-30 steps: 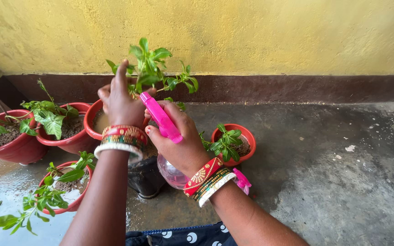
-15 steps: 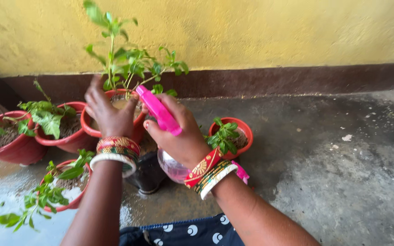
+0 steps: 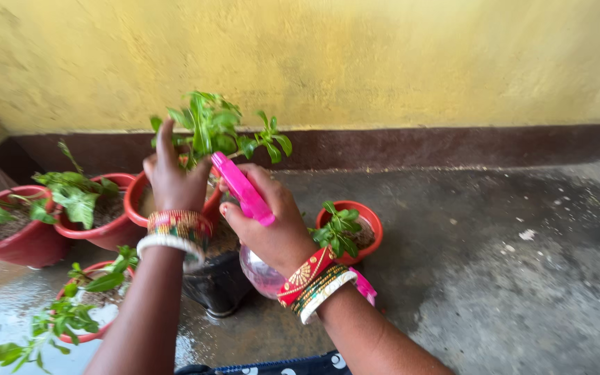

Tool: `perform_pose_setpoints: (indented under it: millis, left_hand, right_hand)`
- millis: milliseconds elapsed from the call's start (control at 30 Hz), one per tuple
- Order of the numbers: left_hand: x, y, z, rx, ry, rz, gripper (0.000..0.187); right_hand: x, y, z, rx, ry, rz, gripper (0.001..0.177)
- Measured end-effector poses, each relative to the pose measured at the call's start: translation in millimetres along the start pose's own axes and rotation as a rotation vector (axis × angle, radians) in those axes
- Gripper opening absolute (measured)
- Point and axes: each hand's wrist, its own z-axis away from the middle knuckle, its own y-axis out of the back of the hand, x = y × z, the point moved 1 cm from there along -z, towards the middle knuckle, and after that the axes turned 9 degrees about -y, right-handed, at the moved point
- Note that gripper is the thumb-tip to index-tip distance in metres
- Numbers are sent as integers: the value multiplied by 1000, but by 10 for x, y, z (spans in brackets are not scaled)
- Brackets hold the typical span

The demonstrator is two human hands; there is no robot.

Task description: The person uses a spray bottle to apply water to the leaves and stems of several potted plants on the floor.

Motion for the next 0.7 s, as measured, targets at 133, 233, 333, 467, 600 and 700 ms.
perform_pose_setpoints:
  millis: [133, 233, 333, 467, 600, 700]
  left_hand:
    - [-9, 197, 254, 58, 19, -12, 85]
    - [-44, 303, 409, 48, -48, 7, 79]
    - [-53, 319, 483, 42, -34, 145, 79]
    - [-51, 242, 489, 31, -14, 179, 84]
    - [27, 169, 493, 57, -10, 239, 92]
    - [168, 189, 516, 38, 64, 210, 105]
  right_hand:
    - [-62, -58, 5, -7, -10, -8, 38]
    - [-76, -72, 33, -34, -55, -50, 40]
    - [-67, -59, 41, -34, -48, -40, 40]
    - [-28, -2, 58, -71, -11, -20, 40]
    - [-65, 125, 23, -72, -36, -29, 39]
    - [-130, 212, 13, -78, -295, -84, 41]
